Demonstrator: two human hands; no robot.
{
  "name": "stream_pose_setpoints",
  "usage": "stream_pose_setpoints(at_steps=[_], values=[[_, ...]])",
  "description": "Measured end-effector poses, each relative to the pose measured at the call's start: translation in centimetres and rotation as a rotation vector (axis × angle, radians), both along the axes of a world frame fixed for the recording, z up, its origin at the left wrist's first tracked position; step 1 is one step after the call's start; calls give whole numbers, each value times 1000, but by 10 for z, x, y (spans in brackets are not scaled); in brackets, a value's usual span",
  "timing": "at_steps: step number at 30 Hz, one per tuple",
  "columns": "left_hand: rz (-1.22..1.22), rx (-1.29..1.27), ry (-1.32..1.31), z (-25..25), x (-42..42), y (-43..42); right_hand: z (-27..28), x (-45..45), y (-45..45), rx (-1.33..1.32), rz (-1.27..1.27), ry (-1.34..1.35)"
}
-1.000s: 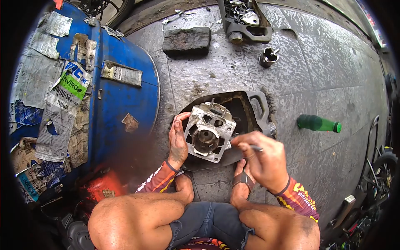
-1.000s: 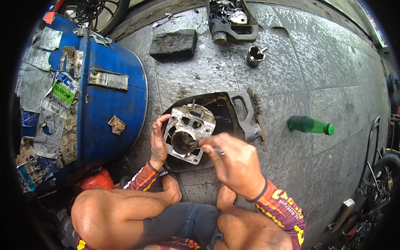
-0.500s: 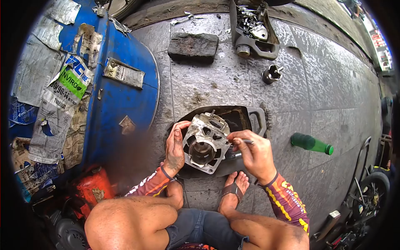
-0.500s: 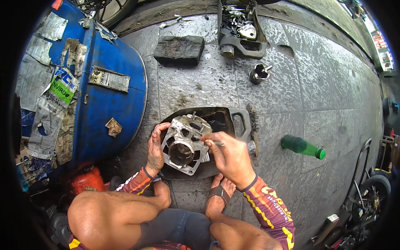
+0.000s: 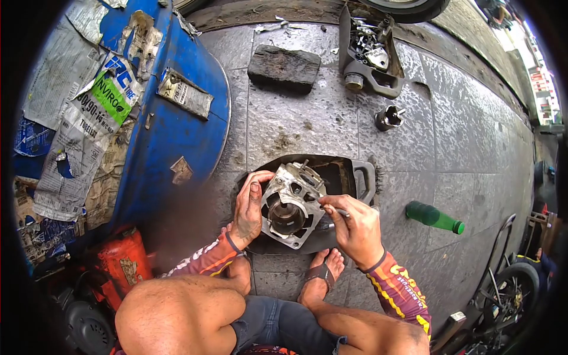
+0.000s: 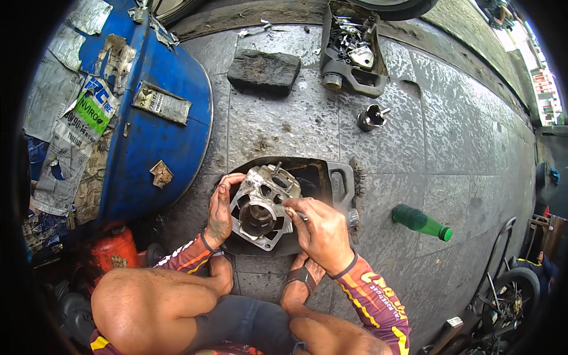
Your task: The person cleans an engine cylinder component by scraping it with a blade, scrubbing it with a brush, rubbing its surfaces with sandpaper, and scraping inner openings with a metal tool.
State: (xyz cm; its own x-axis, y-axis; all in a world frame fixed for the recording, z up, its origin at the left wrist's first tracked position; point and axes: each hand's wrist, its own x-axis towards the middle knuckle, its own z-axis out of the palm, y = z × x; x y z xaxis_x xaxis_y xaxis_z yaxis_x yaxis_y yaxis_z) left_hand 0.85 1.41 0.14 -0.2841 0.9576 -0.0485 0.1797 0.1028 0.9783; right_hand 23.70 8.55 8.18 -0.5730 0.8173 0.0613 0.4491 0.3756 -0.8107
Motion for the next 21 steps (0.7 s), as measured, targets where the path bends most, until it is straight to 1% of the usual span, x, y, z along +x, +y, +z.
stream_pose_setpoints(at_steps=[2,4,6,7,8,10,11,12,13,14,15,18,19,20,21], values=[[6,13,-2,-2,-1,0,-6,-3,-1,51,34,29],[-1,16,-17,-3,-1,-2,7,-5,2,-7,38,-5],[-7,11,-22,-4,-1,-4,16,-5,16,-97,99,-178],[-10,18,-21,-5,-1,-2,12,-9,21,-50,84,-85],[-9,25,-19,-5,-2,0,8,-7,21,-46,81,-87],[4,18,-16,-6,-3,-2,-1,-7,21,-4,95,57],[-4,23,-6,-5,-3,-2,1,-3,19,-71,98,-8],[-18,28,2,-4,-2,-2,7,-6,24,-78,101,-10],[-20,5,5,3,3,-2,15,-10,32,-69,169,-108],[-28,2,1,1,3,-3,19,-11,39,-55,235,-203],[-26,17,-4,-4,2,-1,16,-17,41,20,225,-152],[-7,26,3,-5,0,-3,18,-17,47,-40,290,-171],[-19,26,15,-4,1,-3,25,-17,52,-107,303,-273],[-35,27,27,-2,3,-2,26,-20,52,-107,308,-273],[-24,19,22,0,7,-2,26,-23,52,-36,320,-294]])
